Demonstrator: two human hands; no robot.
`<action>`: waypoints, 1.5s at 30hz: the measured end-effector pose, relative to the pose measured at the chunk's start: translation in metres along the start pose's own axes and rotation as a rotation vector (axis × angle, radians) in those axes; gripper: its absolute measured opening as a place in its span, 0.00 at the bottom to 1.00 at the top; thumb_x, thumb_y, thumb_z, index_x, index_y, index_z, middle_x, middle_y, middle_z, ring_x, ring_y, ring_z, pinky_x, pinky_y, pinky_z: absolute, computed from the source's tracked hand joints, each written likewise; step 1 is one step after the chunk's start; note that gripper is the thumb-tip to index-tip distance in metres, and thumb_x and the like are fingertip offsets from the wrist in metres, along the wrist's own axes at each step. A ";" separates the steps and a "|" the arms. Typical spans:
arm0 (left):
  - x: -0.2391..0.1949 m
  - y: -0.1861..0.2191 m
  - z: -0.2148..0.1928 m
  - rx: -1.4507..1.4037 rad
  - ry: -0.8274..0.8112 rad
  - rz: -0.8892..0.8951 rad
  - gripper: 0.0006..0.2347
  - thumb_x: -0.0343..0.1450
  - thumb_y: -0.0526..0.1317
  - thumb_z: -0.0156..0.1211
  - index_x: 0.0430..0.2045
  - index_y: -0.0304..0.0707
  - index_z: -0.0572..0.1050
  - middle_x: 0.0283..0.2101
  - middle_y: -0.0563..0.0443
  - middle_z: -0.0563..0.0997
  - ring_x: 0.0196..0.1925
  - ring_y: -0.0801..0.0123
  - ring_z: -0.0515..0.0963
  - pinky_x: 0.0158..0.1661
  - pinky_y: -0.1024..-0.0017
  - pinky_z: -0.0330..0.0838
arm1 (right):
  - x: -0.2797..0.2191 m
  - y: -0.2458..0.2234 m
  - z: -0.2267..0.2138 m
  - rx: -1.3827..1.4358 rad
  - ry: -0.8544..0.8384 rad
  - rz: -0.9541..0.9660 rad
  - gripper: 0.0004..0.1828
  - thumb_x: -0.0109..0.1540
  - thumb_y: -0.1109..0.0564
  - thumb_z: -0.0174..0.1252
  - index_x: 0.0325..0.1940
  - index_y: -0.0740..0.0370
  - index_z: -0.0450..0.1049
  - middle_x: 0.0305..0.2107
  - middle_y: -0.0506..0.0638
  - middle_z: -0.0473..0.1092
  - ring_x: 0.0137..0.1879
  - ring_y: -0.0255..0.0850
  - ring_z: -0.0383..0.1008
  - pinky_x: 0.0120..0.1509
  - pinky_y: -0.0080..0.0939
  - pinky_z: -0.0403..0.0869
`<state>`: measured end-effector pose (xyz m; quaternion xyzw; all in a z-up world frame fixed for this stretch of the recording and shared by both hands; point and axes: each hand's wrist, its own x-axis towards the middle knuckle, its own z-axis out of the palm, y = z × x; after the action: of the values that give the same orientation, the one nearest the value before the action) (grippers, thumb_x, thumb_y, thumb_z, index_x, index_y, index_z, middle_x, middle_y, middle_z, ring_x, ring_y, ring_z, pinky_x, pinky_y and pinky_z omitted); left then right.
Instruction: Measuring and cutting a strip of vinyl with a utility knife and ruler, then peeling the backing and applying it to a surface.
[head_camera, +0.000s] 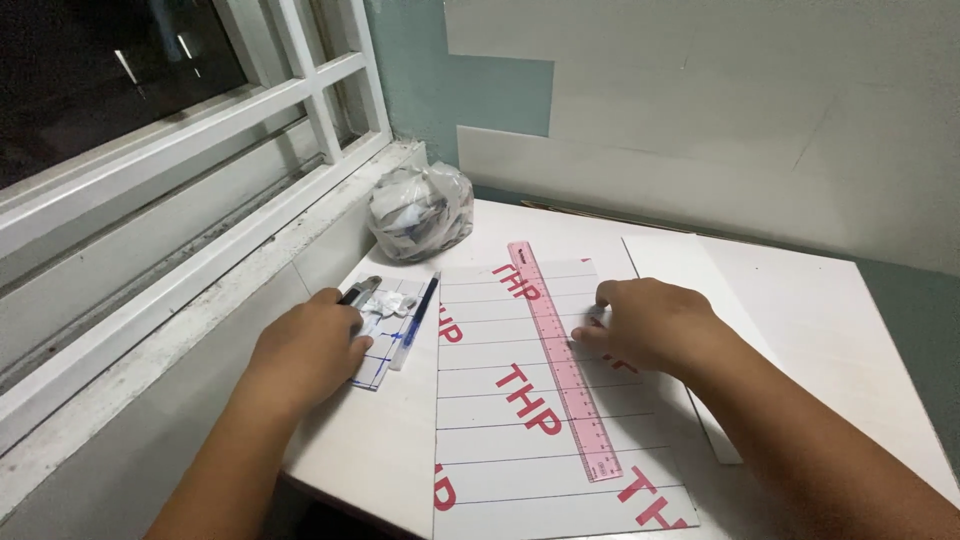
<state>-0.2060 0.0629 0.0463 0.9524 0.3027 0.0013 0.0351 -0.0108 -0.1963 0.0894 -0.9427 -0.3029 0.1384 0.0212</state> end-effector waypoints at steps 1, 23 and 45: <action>0.000 0.000 -0.003 0.000 -0.001 0.000 0.15 0.74 0.41 0.62 0.53 0.38 0.84 0.64 0.34 0.80 0.61 0.44 0.85 0.54 0.51 0.84 | 0.001 0.000 0.001 0.000 -0.001 0.000 0.29 0.68 0.43 0.60 0.70 0.60 0.75 0.56 0.68 0.79 0.51 0.62 0.88 0.47 0.53 0.84; -0.009 0.015 0.003 -0.239 0.030 0.015 0.20 0.80 0.41 0.39 0.59 0.20 0.71 0.58 0.21 0.78 0.66 0.35 0.78 0.56 0.45 0.80 | 0.000 0.000 0.005 0.018 0.011 -0.003 0.31 0.67 0.44 0.62 0.70 0.62 0.74 0.54 0.70 0.79 0.51 0.63 0.87 0.47 0.56 0.84; 0.002 0.077 -0.016 -0.907 0.236 0.367 0.17 0.77 0.43 0.54 0.53 0.26 0.76 0.62 0.22 0.77 0.67 0.28 0.76 0.63 0.37 0.73 | 0.014 0.020 -0.007 0.690 0.011 -0.329 0.27 0.71 0.46 0.52 0.61 0.73 0.78 0.44 0.74 0.81 0.49 0.63 0.84 0.53 0.58 0.81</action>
<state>-0.1606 0.0024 0.0676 0.8723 0.1013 0.2464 0.4101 0.0134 -0.2045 0.0906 -0.8197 -0.3854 0.2220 0.3610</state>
